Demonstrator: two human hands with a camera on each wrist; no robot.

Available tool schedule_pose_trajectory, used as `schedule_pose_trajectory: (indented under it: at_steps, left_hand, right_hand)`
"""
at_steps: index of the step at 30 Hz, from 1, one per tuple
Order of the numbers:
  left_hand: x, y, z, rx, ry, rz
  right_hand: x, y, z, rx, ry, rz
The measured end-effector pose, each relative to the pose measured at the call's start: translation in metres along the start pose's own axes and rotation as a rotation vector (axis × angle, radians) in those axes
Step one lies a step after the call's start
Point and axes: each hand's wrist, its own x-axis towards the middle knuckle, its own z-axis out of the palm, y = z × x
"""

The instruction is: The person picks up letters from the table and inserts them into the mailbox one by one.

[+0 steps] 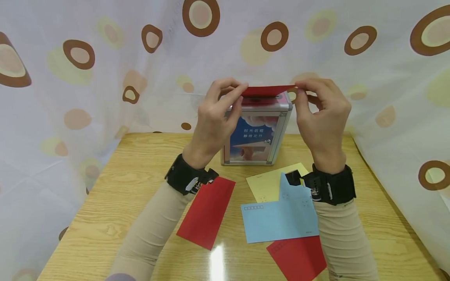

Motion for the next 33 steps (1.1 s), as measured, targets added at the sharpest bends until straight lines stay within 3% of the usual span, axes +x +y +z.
schedule_pose_trajectory:
  at_steps: [18, 25, 28, 33]
  left_hand:
    - [-0.006, -0.003, -0.006, 0.011, 0.011, -0.032]
    - [-0.008, -0.006, -0.004, -0.004, 0.028, -0.027]
    - [-0.013, -0.007, -0.001, -0.015, 0.049, -0.061]
    - [-0.022, -0.01, 0.004, -0.036, 0.075, -0.13]
  right_hand:
    - [-0.001, -0.001, 0.012, 0.037, -0.051, 0.011]
    - [-0.006, -0.004, 0.012, -0.001, -0.06, 0.042]
    - [-0.009, -0.001, 0.011, 0.011, -0.059, 0.081]
    - [-0.012, 0.009, 0.011, 0.019, -0.098, 0.071]
